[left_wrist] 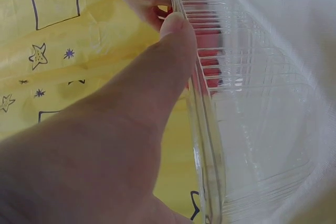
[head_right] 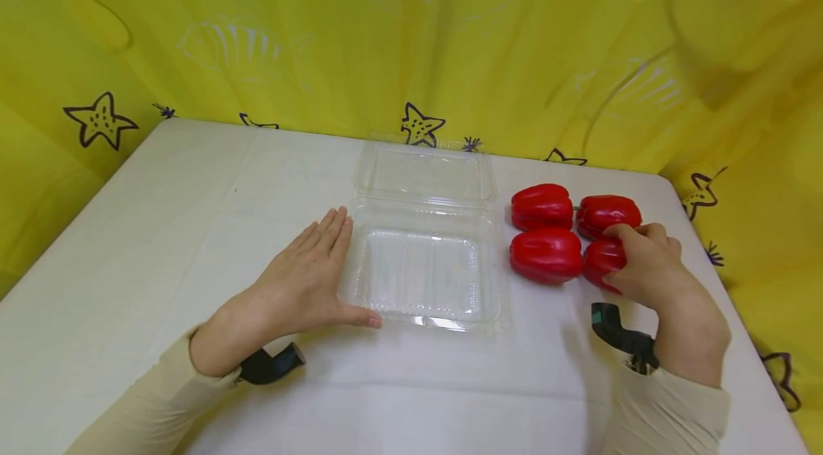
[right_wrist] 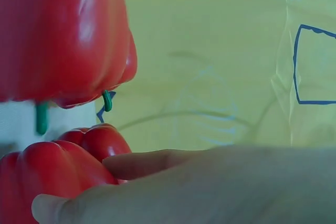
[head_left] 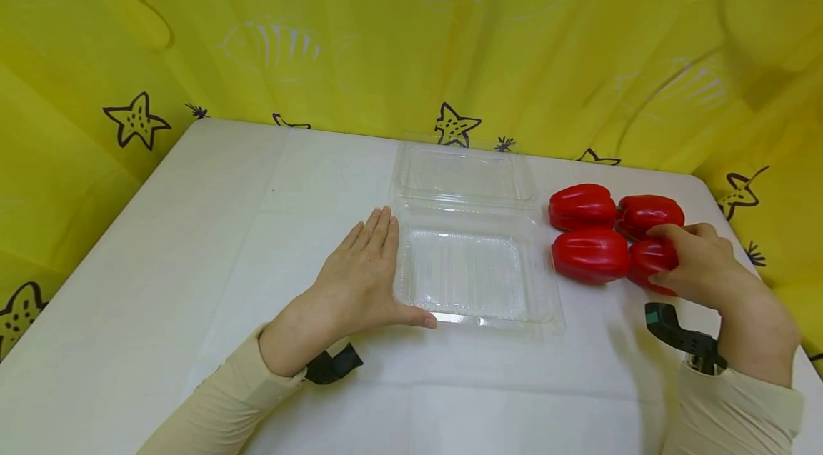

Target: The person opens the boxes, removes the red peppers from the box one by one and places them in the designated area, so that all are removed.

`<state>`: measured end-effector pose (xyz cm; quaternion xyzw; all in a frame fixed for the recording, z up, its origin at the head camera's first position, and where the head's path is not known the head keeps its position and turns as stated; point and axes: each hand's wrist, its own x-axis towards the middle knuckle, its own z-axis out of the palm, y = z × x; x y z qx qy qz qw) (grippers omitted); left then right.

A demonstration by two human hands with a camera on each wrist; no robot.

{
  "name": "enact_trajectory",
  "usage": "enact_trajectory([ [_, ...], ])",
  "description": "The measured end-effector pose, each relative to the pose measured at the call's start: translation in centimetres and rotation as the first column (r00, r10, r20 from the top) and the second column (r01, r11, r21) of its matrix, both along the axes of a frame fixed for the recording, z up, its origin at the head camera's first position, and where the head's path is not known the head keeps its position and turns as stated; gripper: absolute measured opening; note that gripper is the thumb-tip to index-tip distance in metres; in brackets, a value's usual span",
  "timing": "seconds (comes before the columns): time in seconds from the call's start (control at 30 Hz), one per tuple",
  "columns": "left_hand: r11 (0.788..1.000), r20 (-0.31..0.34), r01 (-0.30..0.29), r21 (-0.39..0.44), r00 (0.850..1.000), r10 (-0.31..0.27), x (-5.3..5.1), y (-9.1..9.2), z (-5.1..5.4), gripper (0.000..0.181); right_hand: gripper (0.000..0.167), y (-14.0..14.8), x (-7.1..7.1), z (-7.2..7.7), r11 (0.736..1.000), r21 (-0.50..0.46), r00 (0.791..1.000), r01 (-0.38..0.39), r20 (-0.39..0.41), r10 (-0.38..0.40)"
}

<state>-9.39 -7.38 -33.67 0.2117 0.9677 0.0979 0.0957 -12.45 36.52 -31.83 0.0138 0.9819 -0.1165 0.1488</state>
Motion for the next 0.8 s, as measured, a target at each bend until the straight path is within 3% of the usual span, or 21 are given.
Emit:
enact_trajectory([
  [0.17, 1.000, 0.008, -0.003, 0.016, 1.000, 0.002, -0.1, -0.1, 0.0, 0.142, 0.065, -0.1, 0.2, 0.2, 1.000, 0.004, 0.999, -0.026, -0.026, 0.026],
  [0.33, 1.000, 0.026, -0.001, 0.020, 1.000, 0.000, -0.2, -0.2, 0.0, 0.142, 0.056, -0.7, 0.5, 0.5, 0.999, 0.026, 0.989, -0.035, -0.141, 0.039],
  [0.57, 1.000, 0.053, -0.017, 0.024, 0.998, 0.016, -0.6, -0.7, 0.6, 0.132, 0.049, -4.9, 0.9, 1.9, 0.995, -0.039, 0.953, -0.093, -0.291, 0.078],
  [0.8, 0.999, -0.030, -0.009, 0.049, 0.999, 0.011, -1.3, -1.4, 1.6, 0.114, 0.055, -10.1, 1.6, 3.5, 0.975, -0.126, 0.910, -0.183, -0.396, 0.119],
])
